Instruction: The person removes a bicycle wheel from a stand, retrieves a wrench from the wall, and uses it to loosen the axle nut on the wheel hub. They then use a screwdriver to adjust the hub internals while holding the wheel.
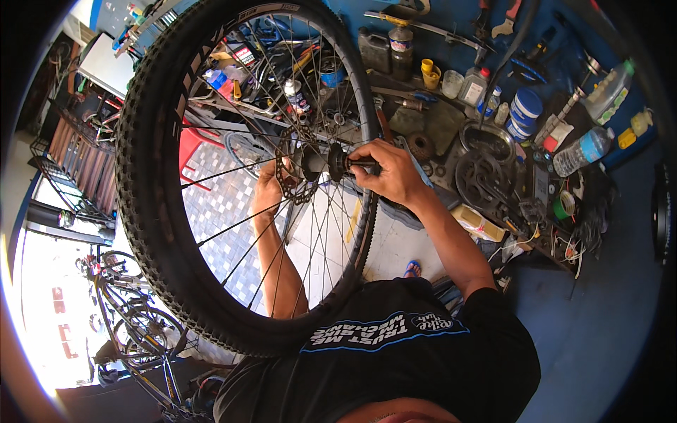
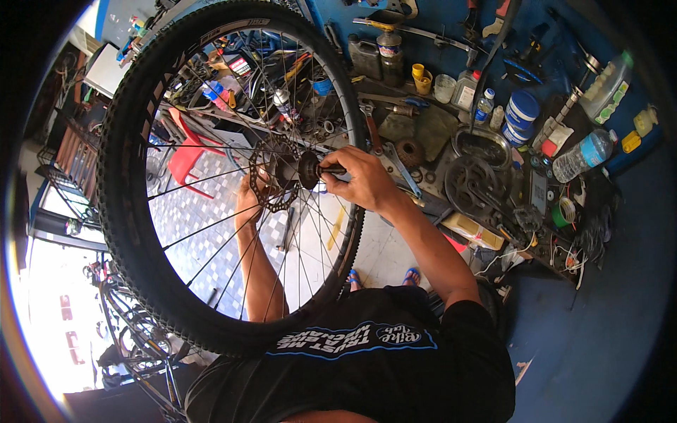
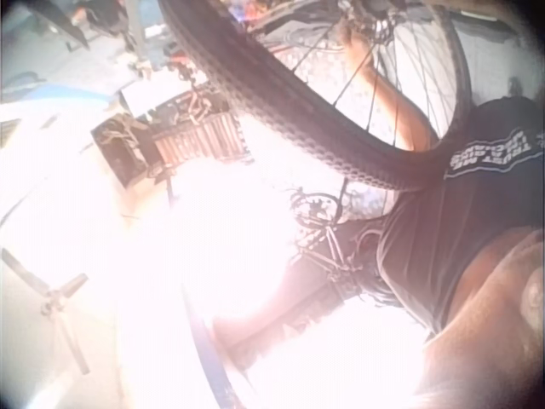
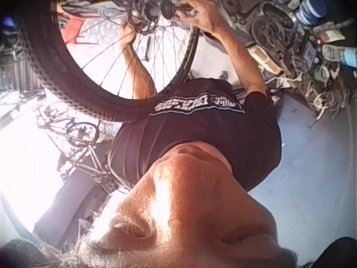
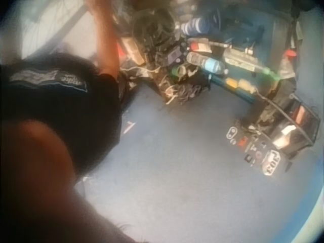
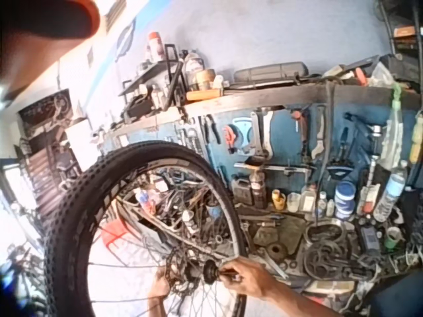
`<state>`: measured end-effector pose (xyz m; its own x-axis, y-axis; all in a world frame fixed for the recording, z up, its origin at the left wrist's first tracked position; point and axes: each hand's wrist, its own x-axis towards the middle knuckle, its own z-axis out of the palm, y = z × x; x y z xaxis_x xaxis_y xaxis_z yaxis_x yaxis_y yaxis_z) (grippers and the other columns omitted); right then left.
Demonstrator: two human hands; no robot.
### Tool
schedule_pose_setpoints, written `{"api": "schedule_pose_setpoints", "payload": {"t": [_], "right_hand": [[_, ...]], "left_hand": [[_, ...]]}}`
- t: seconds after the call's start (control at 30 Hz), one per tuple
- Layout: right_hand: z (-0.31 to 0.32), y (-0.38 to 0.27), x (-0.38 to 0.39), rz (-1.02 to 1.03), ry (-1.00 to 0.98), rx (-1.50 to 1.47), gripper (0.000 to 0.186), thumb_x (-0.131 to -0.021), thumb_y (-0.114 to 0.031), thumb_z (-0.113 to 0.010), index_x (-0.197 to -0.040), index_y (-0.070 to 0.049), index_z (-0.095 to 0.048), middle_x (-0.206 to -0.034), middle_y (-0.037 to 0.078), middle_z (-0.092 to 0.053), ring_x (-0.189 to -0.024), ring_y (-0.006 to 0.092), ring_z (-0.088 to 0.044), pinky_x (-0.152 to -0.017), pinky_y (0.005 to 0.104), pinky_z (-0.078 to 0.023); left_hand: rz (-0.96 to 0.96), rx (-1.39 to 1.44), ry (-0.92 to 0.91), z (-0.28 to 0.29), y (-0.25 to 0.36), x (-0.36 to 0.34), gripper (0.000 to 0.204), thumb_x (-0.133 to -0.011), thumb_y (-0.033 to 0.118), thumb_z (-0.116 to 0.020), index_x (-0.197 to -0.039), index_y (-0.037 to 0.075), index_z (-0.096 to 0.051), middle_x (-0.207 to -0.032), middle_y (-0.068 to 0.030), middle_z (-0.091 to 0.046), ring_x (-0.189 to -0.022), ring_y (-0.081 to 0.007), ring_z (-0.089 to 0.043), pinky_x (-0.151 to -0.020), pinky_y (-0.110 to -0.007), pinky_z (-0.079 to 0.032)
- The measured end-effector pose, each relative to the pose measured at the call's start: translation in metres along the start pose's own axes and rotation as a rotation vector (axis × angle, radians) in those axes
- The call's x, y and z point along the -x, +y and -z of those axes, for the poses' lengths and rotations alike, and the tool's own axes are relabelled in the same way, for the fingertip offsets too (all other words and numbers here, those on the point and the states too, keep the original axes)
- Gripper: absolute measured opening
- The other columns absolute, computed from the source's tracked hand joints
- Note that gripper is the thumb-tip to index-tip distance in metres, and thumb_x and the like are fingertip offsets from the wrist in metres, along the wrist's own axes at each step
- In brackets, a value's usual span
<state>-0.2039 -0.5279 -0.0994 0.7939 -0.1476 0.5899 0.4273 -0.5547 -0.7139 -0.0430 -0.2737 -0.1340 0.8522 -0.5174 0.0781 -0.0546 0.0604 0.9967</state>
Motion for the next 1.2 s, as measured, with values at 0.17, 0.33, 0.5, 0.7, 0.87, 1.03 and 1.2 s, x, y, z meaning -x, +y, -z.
{"api": "schedule_pose_setpoints", "payload": {"t": [0.17,0.33,0.5,0.7,0.87,1.03,1.2], "right_hand": [[0.004,0.000,-0.002,0.052,-0.001,0.025,0.023,-0.084,-0.005,-0.079,-0.105,-0.001,-0.070,-0.101,0.010,-0.073,-0.092,0.0242,-0.072,-0.083,0.0347,-0.058],[0.005,0.001,-0.001,0.032,-0.016,0.033,0.023,-0.083,-0.005,-0.079,-0.104,-0.001,-0.070,-0.101,0.010,-0.073,-0.093,0.0246,-0.072,-0.083,0.0347,-0.058],[0.004,0.002,0.000,0.014,-0.022,-0.004,0.025,-0.084,-0.004,-0.079,-0.106,0.000,-0.070,-0.101,0.010,-0.072,-0.093,0.0234,-0.072,-0.084,0.0341,-0.058],[0.006,0.001,-0.002,0.027,-0.014,-0.014,0.025,-0.084,-0.004,-0.079,-0.107,0.000,-0.069,-0.101,0.010,-0.072,-0.093,0.0222,-0.072,-0.085,0.0335,-0.058],[0.008,0.004,-0.001,0.065,-0.001,0.025,0.026,-0.083,-0.005,-0.080,-0.107,-0.001,-0.069,-0.100,0.010,-0.072,-0.092,0.0225,-0.072,-0.083,0.0329,-0.058],[0.005,0.007,-0.003,0.093,-0.003,0.035,0.025,-0.083,-0.005,-0.080,-0.106,-0.001,-0.069,-0.100,0.010,-0.072,-0.091,0.0224,-0.071,-0.083,0.0328,-0.058],[0.004,0.005,-0.004,0.068,-0.010,-0.004,0.025,-0.083,-0.005,-0.079,-0.106,-0.001,-0.070,-0.100,0.010,-0.072,-0.092,0.0216,-0.072,-0.084,0.0323,-0.057]], "left_hand": [[0.055,-0.047,-0.095,0.011,0.001,-0.007,0.027,-0.106,0.024,-0.061,-0.087,0.005,-0.064,-0.077,0.0002,-0.063,-0.072,-0.0099,-0.058,-0.065,-0.027,-0.045],[-0.026,0.006,-0.022,0.000,0.008,0.001,0.023,-0.100,0.024,-0.070,-0.106,0.002,-0.067,-0.084,0.0014,-0.064,-0.079,-0.0095,-0.060,-0.070,-0.027,-0.048],[-0.047,-0.082,-0.070,0.000,0.013,-0.002,0.025,-0.102,0.027,-0.067,-0.097,0.003,-0.067,-0.078,0.0031,-0.060,-0.071,-0.0082,-0.056,-0.066,-0.026,-0.045],[-0.031,-0.098,-0.022,-0.009,0.012,-0.005,0.045,-0.106,0.036,-0.059,-0.072,0.006,-0.059,-0.065,0.0010,-0.058,-0.062,-0.0082,-0.053,-0.062,-0.026,-0.043],[0.041,-0.032,-0.032,-0.006,0.013,-0.004,0.027,-0.105,0.029,-0.062,-0.092,0.004,-0.064,-0.075,0.0019,-0.060,-0.068,-0.0084,-0.056,-0.065,-0.025,-0.045],[-0.081,-0.042,-0.065,0.000,0.008,0.001,0.022,-0.103,0.026,-0.064,-0.100,0.004,-0.065,-0.079,0.0030,-0.059,-0.071,-0.0073,-0.054,-0.067,-0.025,-0.045],[-0.046,-0.090,-0.055,0.003,0.002,-0.005,0.041,-0.108,0.029,-0.058,-0.074,0.006,-0.059,-0.067,0.0036,-0.055,-0.064,-0.0078,-0.051,-0.061,-0.027,-0.042]]}}
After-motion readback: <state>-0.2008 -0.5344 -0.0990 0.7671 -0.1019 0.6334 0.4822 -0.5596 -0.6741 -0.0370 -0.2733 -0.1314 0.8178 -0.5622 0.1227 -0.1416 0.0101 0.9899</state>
